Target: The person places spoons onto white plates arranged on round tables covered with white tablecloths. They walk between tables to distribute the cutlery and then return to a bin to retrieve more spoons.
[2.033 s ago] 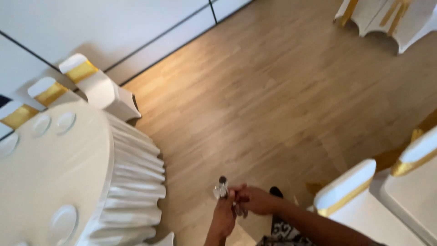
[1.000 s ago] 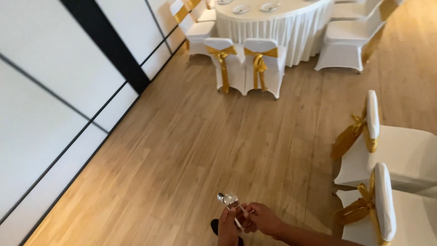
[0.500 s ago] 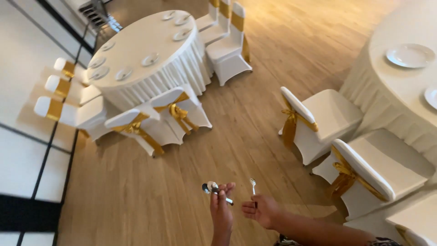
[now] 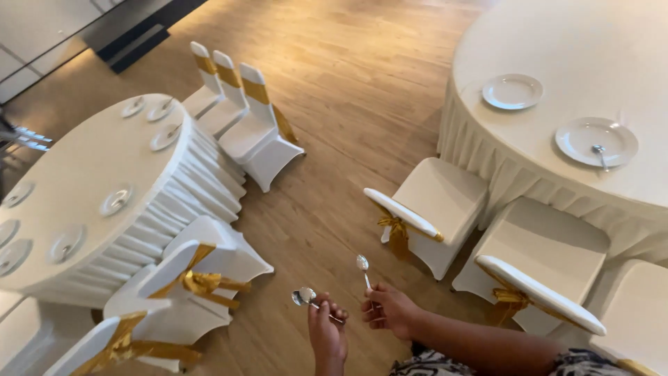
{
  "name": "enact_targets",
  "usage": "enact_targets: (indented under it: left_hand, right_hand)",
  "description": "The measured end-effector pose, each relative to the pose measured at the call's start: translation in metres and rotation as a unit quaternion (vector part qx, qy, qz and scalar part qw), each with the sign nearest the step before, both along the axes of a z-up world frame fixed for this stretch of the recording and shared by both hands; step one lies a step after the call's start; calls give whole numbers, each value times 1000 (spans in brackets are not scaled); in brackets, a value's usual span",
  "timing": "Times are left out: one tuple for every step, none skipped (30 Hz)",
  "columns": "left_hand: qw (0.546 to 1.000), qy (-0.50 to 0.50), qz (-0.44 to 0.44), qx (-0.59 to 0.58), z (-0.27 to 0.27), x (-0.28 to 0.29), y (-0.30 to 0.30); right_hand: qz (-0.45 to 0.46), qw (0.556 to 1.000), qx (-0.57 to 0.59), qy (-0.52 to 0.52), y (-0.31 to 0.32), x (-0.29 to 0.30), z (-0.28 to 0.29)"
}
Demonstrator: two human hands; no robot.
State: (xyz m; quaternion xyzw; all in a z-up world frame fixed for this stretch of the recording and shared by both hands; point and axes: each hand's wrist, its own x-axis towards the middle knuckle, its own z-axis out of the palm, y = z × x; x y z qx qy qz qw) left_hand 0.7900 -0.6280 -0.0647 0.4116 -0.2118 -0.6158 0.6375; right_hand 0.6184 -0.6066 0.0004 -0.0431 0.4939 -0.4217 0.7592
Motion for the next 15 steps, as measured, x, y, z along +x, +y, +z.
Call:
enact_targets:
  left_hand:
    - [999,0,-9,34,12,-5,-20]
    - [997,-1,-17,71,23,-9,-39]
    - [997,-1,-28,76,29,-19,-53]
    - [994,-43,-57,87,35,-31,-68]
    - [988,-84,-86,96,42,-41,-83]
    - [988,-80,-95,95,44,-52,-97]
    - [985,-92,-127,70,47,-63,-111]
    - [980,-107,-160,47,50,-69,-124]
    - [979,-105,-170,46,49,-78,-139]
    - [978,-108,-162,70,47,-84,-153]
    - [977,-111,-154,94,46,-90,-168]
    - [976,-112,-164,93,37,-92,-186]
    - [973,-128,-175,80,29,-93,-205]
    - [970,-144,-184,65,21,-95,-223]
    - [969,-144,-191,62,21,-97,-242]
  right_hand:
    - [14,999,-31,26,-16,-11,3]
    - [29,996,-59,52,-32,-19,5]
    - [18,997,-53,53,-44,-23,5]
    - [39,993,-88,63,-58,-28,7]
    - [59,988,-123,72,-71,-32,9]
    - [52,988,-123,79,-84,-35,10]
    - [59,982,-156,87,-97,-38,10]
    - [65,976,-187,93,-108,-37,10]
    - [56,976,-185,97,-121,-41,9]
    - [46,976,-181,109,-133,-43,8]
    - [36,976,-177,121,-146,-44,7]
    - [26,976,-176,122,-159,-47,0]
    - [21,975,-174,140,-171,-50,-6]
    - [17,972,-173,158,-185,-53,-13]
    - [9,972,-174,159,-197,-56,-6]
